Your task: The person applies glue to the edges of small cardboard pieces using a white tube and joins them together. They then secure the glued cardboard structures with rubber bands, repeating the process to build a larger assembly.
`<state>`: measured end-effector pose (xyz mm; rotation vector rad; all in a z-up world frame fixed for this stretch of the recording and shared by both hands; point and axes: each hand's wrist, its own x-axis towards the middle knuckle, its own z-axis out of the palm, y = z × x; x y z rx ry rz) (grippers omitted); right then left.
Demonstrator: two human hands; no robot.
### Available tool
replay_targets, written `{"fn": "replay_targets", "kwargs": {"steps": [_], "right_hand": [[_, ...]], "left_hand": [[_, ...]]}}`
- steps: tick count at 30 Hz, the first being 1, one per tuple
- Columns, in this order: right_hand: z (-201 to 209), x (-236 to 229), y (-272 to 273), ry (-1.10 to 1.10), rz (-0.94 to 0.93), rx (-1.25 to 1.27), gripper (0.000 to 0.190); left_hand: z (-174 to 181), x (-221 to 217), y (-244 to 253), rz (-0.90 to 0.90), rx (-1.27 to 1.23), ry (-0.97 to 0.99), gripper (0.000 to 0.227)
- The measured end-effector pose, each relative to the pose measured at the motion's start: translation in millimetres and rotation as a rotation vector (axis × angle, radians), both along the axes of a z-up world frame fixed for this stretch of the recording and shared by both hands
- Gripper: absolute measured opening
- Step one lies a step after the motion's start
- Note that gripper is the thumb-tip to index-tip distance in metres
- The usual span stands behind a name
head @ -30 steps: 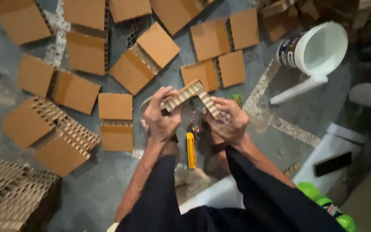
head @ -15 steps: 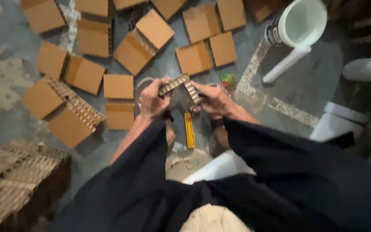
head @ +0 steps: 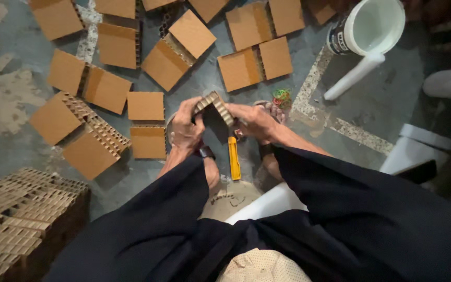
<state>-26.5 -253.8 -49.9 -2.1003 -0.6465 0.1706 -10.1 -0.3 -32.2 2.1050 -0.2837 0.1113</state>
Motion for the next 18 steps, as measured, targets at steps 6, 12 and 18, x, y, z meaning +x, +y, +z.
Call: {"fn": "replay_targets", "kwargs": {"steps": [6,12,18], "right_hand": [[-36.8,18.5,8.5,-0.112,-0.127,-0.080,0.060],[-33.4,20.8,6.8,-0.048,-0.223,-0.059,0.052],[-7.5,6.4,-16.6,-0.071,-0.339,-0.081,0.040]], "left_hand": [[-13.5,37.1,-5.8,0.059,-0.007,0.026,0.037],[0.2,41.8,-17.3,0.041,0.029,0.064,0.090],[5.6,38.7,-29.2,0.109,0.090,0.157,0.101]]}}
